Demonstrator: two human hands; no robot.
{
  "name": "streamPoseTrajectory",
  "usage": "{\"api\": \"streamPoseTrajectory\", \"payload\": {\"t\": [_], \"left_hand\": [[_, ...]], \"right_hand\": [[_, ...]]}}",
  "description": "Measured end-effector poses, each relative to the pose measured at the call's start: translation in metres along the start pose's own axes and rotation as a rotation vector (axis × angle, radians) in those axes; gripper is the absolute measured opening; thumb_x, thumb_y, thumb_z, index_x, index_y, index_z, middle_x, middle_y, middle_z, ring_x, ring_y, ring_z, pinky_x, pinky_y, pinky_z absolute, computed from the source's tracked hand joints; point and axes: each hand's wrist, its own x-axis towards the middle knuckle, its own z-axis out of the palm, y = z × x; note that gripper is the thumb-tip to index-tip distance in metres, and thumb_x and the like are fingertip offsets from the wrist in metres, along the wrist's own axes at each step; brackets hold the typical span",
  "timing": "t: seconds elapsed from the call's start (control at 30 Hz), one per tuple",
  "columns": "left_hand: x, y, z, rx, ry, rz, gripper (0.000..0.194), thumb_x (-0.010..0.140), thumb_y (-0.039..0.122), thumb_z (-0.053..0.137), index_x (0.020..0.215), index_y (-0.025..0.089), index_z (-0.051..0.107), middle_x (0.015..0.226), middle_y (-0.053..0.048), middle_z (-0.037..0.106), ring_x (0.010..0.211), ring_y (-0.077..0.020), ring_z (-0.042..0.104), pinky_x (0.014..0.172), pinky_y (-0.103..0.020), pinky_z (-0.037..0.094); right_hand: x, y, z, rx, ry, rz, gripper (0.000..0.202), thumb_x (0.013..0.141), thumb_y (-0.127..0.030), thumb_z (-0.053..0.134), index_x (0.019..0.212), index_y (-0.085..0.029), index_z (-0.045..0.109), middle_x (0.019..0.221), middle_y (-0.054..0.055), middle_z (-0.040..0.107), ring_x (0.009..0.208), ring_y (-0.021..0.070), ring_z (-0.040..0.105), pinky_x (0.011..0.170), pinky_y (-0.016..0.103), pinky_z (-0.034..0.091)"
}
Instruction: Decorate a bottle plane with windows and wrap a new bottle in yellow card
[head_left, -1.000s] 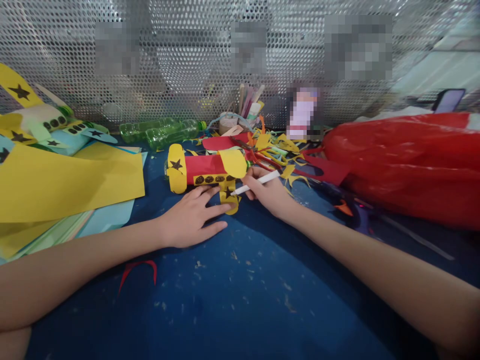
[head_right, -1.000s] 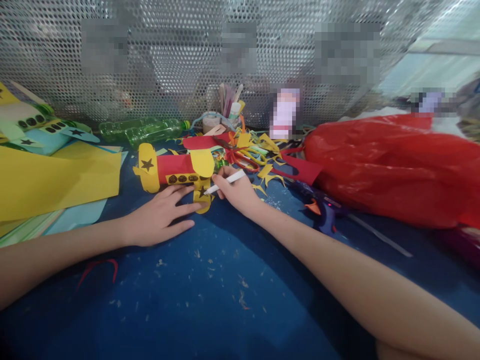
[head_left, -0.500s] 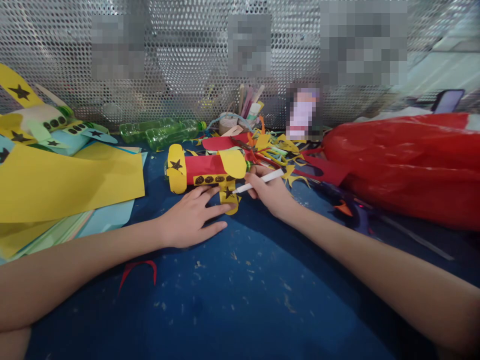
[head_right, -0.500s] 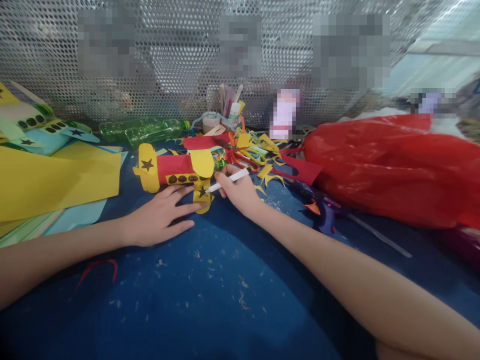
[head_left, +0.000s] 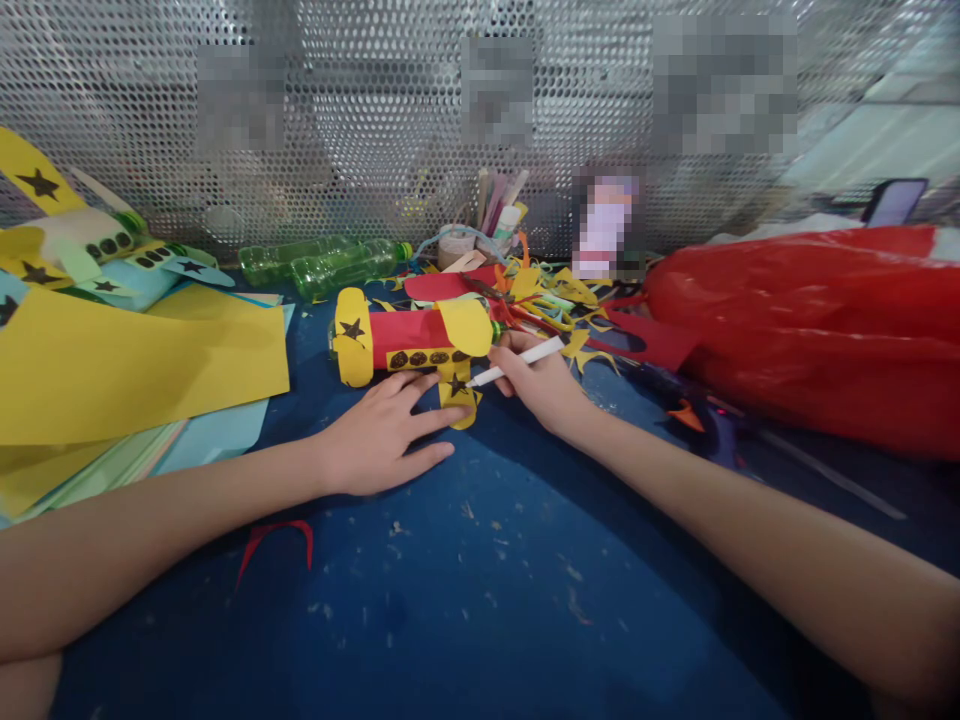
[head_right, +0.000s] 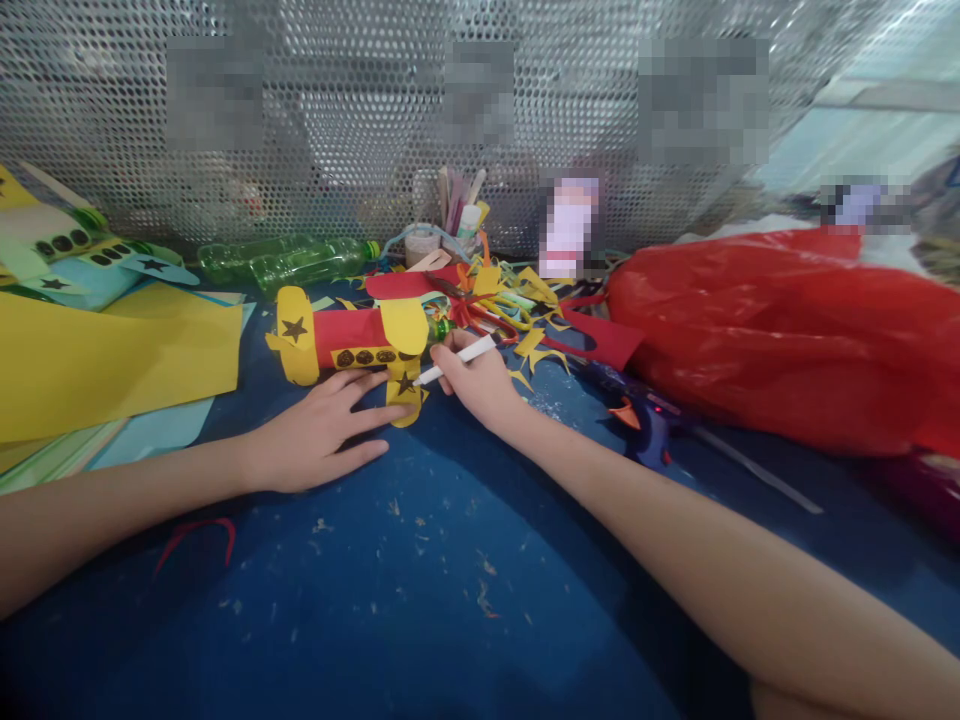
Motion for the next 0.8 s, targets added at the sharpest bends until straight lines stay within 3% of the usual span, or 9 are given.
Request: {"api": "streamPoseTrajectory", "payload": {"t": [0.8], "left_hand": [[-0.0003, -0.0003, 0.0007, -0.008, 0.009, 0.003, 0.045, 0.097, 0.048, 0.034, 0.135, 0.031, 0.048, 0.145, -0.009, 0.037, 0.133, -0.0314, 0.03, 0.108, -0.052, 0.031]], "right_hand": [[0.0003, -0.0005, -0.0003, 0.011, -0.004, -0.001, 0.025, 0.08, -0.019, 0.05, 0.057, -0.022, 0.04, 0.038, -0.007, 0.044, 0.04, 0.0076, 0.035, 0.043, 0.024, 0.026]]}}
